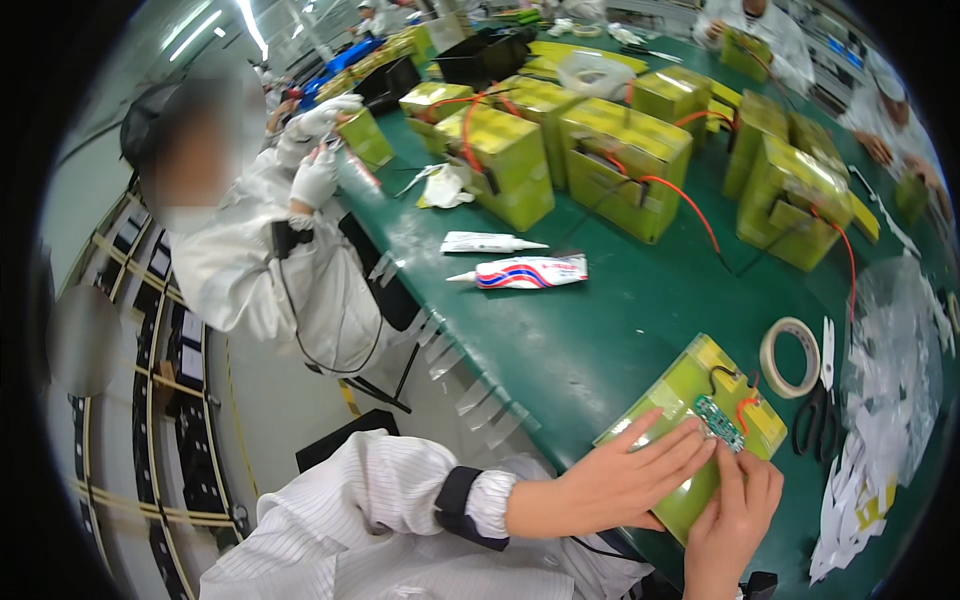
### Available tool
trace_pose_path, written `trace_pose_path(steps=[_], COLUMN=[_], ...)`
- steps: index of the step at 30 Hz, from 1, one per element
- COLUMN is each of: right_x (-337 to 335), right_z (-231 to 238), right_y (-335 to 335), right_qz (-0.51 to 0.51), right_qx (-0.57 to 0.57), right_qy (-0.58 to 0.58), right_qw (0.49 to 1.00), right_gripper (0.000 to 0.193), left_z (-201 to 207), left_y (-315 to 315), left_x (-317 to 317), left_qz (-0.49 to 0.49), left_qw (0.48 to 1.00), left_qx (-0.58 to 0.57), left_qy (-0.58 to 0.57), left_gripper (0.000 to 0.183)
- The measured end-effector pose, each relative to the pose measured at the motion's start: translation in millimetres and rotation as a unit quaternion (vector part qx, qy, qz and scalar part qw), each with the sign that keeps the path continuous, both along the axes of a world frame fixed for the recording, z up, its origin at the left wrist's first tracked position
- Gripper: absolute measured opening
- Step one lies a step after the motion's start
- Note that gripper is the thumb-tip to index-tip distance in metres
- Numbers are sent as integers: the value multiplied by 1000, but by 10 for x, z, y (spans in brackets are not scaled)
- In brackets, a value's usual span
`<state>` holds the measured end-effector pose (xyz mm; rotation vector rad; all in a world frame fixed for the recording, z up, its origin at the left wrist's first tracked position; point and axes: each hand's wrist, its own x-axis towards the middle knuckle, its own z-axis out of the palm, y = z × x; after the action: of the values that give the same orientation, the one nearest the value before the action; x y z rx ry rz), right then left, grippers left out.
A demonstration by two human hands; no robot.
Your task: The person assembles multi-cell battery packs by cutting tape with scissors, applying adhesive from a tube with an adhesive dispenser, and securing wiring components to a wiring board.
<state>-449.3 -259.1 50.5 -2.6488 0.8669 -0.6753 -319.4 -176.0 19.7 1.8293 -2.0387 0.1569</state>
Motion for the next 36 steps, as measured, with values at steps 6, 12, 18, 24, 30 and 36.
trace_pose_path(steps=[6, 12, 18, 24, 30, 36], right_x=[-2, 59, 30, 211, 234, 190], right_z=[-77, -47, 26, -47, -120, -117], right_y=[89, 190, 435, 390, 427, 460], right_qz=[-1, -23, 4, 25, -35, -15], right_qx=[-55, -19, -35, -88, -31, -98], right_qy=[15, 11, 55, 82, 2, 89], right_qw=[998, 999, 998, 992, 999, 991], right_gripper=[26, 40, 67, 76, 74, 69], left_z=[-93, 53, 166, 311, 270, 240], left_y=[-30, 190, 762, 1298, 1271, 1027], left_x=[-5, 134, 530, 1021, 1385, 1843], left_qz=[-4, -22, 10, 112, 132, 173], left_qw=[997, 995, 987, 980, 975, 979], left_qx=[-69, -34, -23, -10, 17, -35], left_qy=[-28, 87, 160, 164, 179, 106], left_gripper=[84, 83, 63, 42, 40, 32])
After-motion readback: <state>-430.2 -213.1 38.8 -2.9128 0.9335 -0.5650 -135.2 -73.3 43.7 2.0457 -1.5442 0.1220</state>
